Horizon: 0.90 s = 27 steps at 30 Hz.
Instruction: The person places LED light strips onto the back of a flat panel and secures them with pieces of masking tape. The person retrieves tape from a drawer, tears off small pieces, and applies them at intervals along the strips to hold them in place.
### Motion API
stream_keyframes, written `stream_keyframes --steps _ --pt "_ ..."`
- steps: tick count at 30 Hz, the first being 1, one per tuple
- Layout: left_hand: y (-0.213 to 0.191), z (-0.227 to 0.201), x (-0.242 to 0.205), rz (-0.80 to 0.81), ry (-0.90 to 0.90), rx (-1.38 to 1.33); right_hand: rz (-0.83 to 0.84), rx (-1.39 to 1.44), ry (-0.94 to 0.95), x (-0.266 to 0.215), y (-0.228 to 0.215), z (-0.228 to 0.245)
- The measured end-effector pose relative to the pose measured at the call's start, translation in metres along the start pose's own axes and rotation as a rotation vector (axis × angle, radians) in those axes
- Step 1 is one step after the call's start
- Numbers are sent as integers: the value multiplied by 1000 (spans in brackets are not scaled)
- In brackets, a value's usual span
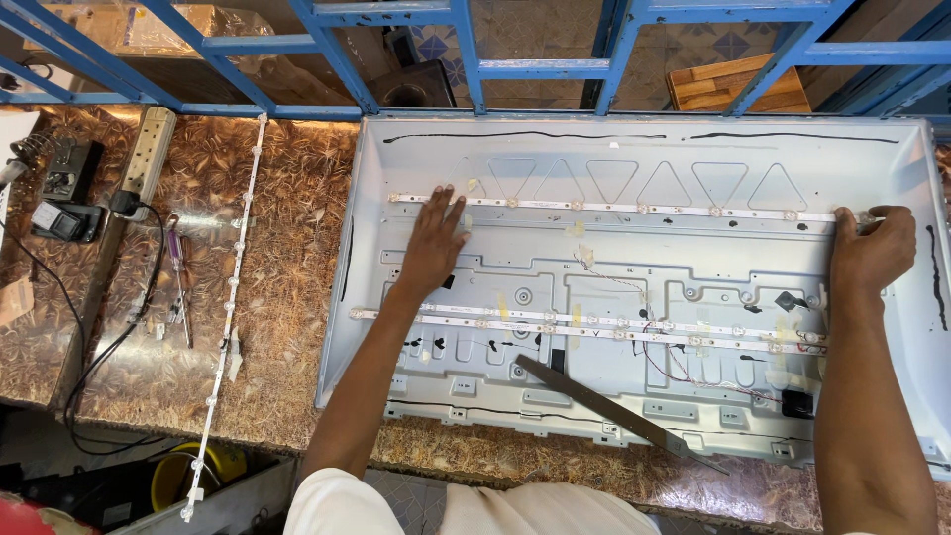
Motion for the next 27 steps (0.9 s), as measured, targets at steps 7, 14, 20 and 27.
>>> stream_keyframes --steps 7,14,20,27 --pt "21 -25 7 218 -47 -9 -26 -26 -2 1 6 -4" --pt "21 -29 8 252 -87 -53 -24 -45 2 1 5 -2" --pt "23 -27 7 248 -74 -50 -18 -39 17 2 2 2" --pt "23 -28 7 196 -74 -42 -20 -2 -24 3 -6 2"
Point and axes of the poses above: each hand's wrist, its own x-axis towards the middle knuckle, its own y-axis out of the palm, z = x × y, the point moved 1 cm from there along x, towards the middle knuckle, and after that the axes turned 7 degrees about y, right-handed, at the moved point
